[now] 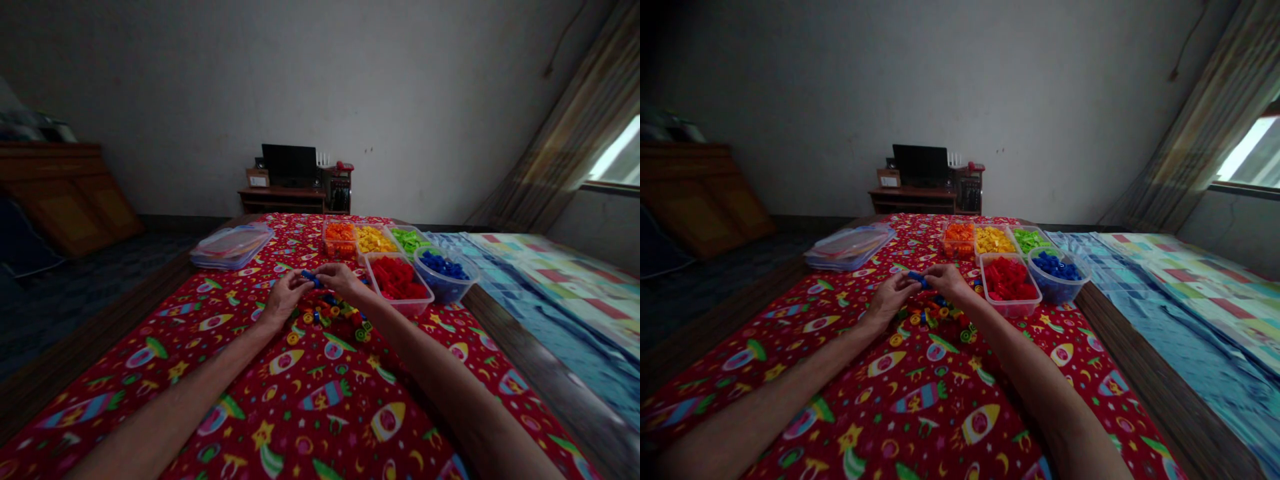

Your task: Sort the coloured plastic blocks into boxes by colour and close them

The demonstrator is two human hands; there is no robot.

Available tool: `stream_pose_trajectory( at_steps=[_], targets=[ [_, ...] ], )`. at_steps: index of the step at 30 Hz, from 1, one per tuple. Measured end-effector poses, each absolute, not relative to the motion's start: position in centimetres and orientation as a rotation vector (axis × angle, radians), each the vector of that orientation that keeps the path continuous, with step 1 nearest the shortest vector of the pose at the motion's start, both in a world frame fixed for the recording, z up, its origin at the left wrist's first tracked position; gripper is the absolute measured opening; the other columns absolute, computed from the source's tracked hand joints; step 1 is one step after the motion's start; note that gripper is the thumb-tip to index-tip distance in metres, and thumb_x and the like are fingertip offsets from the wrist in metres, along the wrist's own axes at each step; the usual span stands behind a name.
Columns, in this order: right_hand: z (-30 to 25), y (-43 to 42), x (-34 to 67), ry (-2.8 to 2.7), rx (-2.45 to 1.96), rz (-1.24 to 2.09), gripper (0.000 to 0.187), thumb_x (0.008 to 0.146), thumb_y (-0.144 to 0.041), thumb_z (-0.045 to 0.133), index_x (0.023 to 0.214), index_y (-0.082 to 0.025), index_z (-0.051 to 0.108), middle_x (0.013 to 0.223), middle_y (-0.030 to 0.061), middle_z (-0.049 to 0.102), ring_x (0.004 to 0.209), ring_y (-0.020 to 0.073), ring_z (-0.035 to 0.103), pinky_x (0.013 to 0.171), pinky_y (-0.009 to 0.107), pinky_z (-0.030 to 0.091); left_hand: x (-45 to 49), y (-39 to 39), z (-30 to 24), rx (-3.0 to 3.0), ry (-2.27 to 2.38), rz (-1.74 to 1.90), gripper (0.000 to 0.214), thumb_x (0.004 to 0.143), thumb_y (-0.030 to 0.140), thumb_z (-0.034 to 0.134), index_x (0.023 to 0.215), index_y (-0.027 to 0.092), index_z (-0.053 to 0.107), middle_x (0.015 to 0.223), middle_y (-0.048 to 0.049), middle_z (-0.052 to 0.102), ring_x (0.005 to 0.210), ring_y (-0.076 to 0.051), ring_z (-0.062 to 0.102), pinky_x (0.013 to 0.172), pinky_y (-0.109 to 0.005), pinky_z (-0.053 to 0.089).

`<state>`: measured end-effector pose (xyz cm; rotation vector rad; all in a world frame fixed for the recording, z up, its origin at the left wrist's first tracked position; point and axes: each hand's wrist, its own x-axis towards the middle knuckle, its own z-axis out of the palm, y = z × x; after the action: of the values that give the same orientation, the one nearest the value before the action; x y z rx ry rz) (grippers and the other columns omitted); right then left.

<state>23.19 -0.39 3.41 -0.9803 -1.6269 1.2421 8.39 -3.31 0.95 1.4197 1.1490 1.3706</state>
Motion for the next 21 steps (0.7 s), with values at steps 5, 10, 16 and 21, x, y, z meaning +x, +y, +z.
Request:
stream_pose_trajectory(
  at_steps=[5, 10, 16, 21],
  targets=[
    [3.9, -1.0, 23.3, -1.702, -0.935, 1.286, 0.018, 0.071, -0.029, 0.064, 0.066, -0.012, 0.064, 0.056, -0.0042, 0.056, 0.053, 0.0067, 0.046, 0.053, 0.019, 0.035, 8.2, -3.4, 0.8, 1.421, 1.146, 1.369, 0.046, 0.057, 0.052, 0.073, 0.084, 0.017, 0.060, 0.074, 0.0003, 0.065, 0.072, -0.018, 0.062, 0.064, -0.026, 0.048],
    [3.6, -0.5, 23.1, -1.662, -0.951, 1.252, 0.015, 0.060, -0.023, 0.071, 0.069, -0.013, 0.065, 0.062, -0.0038, 0.060, 0.058, 0.0070, 0.050, 0.057, 0.019, 0.038, 8.0, -2.9, 0.5, 1.496, 1.182, 1.328, 0.049, 0.059, 0.058, 0.070, 0.082, 0.016, 0.060, 0.072, -0.0005, 0.065, 0.069, -0.018, 0.062, 0.061, -0.026, 0.047],
    [7.0, 0.5, 27.4, -1.622, -0.944, 1.016, 0.017, 0.060, -0.025, 0.069, 0.074, -0.014, 0.067, 0.063, -0.0027, 0.062, 0.057, 0.0078, 0.053, 0.059, 0.021, 0.041, 7.6, -2.7, 0.6, 1.667, 1.244, 1.309, 0.044, 0.073, 0.054, 0.056, 0.095, 0.016, 0.062, 0.077, -0.0028, 0.068, 0.071, -0.018, 0.063, 0.062, -0.027, 0.050],
    [11.2, 0.3, 35.8, -1.507, -1.087, 0.539, 0.022, 0.063, -0.027, 0.063, 0.078, -0.013, 0.068, 0.065, 0.0013, 0.065, 0.058, 0.0113, 0.057, 0.060, 0.025, 0.044, 6.9, -2.1, -0.1, 1.765, 1.300, 1.339, 0.037, 0.078, 0.044, 0.047, 0.096, 0.015, 0.060, 0.079, -0.0040, 0.068, 0.068, -0.017, 0.064, 0.065, -0.029, 0.053]
  ],
)
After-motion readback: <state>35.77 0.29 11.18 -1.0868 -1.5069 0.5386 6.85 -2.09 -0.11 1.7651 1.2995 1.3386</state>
